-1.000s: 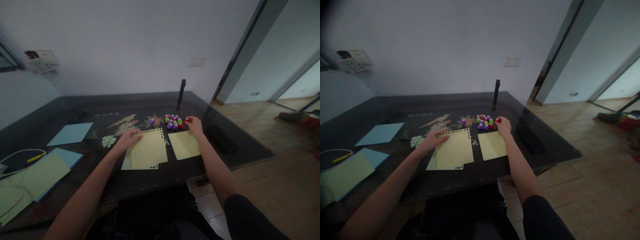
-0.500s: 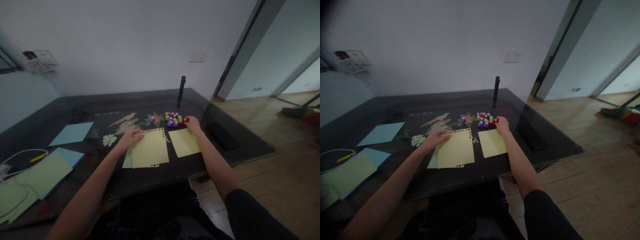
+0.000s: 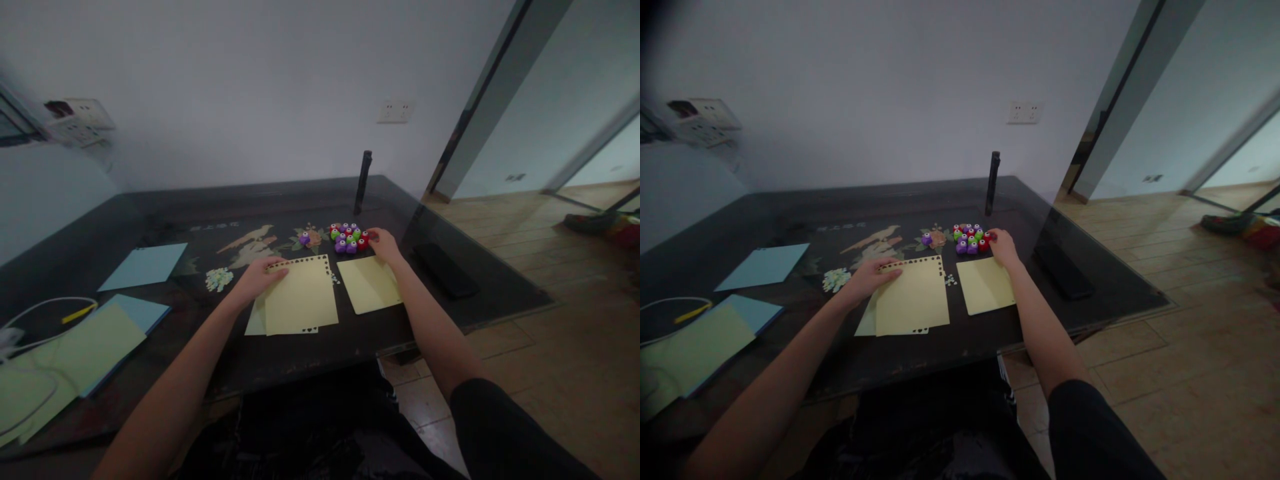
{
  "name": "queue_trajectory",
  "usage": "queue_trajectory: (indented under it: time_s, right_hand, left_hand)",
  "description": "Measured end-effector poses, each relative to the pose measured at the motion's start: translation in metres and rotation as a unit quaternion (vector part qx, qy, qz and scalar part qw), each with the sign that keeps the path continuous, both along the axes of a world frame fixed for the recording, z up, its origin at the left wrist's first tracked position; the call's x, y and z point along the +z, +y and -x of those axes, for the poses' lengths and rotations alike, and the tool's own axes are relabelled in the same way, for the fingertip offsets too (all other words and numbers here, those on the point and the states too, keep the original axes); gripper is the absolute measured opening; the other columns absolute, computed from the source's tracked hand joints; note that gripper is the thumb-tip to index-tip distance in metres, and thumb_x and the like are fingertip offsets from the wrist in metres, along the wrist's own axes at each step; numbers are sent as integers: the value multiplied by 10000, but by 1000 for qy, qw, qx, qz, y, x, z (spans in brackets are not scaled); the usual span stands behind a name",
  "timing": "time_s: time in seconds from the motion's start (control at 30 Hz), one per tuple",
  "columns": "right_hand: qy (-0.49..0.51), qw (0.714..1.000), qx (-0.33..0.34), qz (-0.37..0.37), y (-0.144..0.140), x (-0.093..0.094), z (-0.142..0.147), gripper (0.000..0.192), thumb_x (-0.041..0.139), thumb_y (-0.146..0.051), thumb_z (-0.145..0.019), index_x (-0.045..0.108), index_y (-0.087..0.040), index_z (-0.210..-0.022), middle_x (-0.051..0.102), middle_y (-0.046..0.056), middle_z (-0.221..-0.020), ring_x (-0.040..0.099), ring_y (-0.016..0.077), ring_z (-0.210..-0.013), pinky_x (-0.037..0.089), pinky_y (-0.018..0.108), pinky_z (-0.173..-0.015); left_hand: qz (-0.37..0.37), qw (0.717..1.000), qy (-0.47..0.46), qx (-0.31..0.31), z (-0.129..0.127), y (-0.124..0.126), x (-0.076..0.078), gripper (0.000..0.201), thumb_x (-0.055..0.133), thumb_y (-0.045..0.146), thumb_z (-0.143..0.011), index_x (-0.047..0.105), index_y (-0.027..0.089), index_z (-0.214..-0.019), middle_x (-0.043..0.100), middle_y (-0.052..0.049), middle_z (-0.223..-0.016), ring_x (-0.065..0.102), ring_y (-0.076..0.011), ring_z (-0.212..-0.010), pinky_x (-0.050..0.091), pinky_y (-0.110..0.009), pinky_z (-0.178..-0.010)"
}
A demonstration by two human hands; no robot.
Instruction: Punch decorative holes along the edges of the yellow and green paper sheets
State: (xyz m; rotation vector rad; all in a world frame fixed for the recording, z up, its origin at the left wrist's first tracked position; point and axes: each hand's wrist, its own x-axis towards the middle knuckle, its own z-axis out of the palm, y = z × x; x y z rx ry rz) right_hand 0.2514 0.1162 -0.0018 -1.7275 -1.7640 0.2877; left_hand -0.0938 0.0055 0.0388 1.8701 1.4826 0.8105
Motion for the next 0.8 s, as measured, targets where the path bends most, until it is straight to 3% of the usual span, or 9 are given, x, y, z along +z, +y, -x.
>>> queue_trajectory:
  time_s: [0.13,0.27,0.43,0.53,0.8]
  right_hand:
    - [20,998,9,-58,-11,14,3,277,537,-151,-782,659,-148,-1031,610,117,-1078,595,181,-817,466,339,-837]
    - [110,984,76,-114,-37,37,28,155,553,-293,-807,653,-179,-838,651,66,-841,589,192,-774,473,340,-768]
    - [264,925,269,50,-71,44,77,224,600,-411,-772,582,-191,-739,603,6,-625,534,123,-530,436,275,-539]
    - [282,909,290,101,-78,37,92,246,666,-411,-720,551,-194,-702,591,-4,-601,528,112,-510,404,256,-495]
    - [314,894,289,137,-79,34,92,229,689,-376,-709,549,-195,-720,567,-16,-569,528,113,-507,366,246,-454]
  left_hand:
    - [-18,1000,7,6,0,1,3,295,605,362,-766,693,158,-958,707,-75,-971,631,-242,-899,475,-357,-792]
    - [-18,1000,-11,16,0,2,1,303,616,358,-756,693,147,-959,710,-73,-946,632,-236,-875,484,-345,-770]
    - [-19,998,-44,33,1,2,-4,338,612,386,-759,691,140,-977,707,-77,-929,630,-215,-821,491,-320,-719]
    - [-19,998,-49,46,1,2,-4,360,609,394,-760,686,134,-997,707,-81,-919,631,-213,-798,491,-320,-701]
    - [-41,997,-39,50,0,2,-1,337,608,357,-761,686,131,-999,704,-95,-982,629,-224,-878,481,-327,-762]
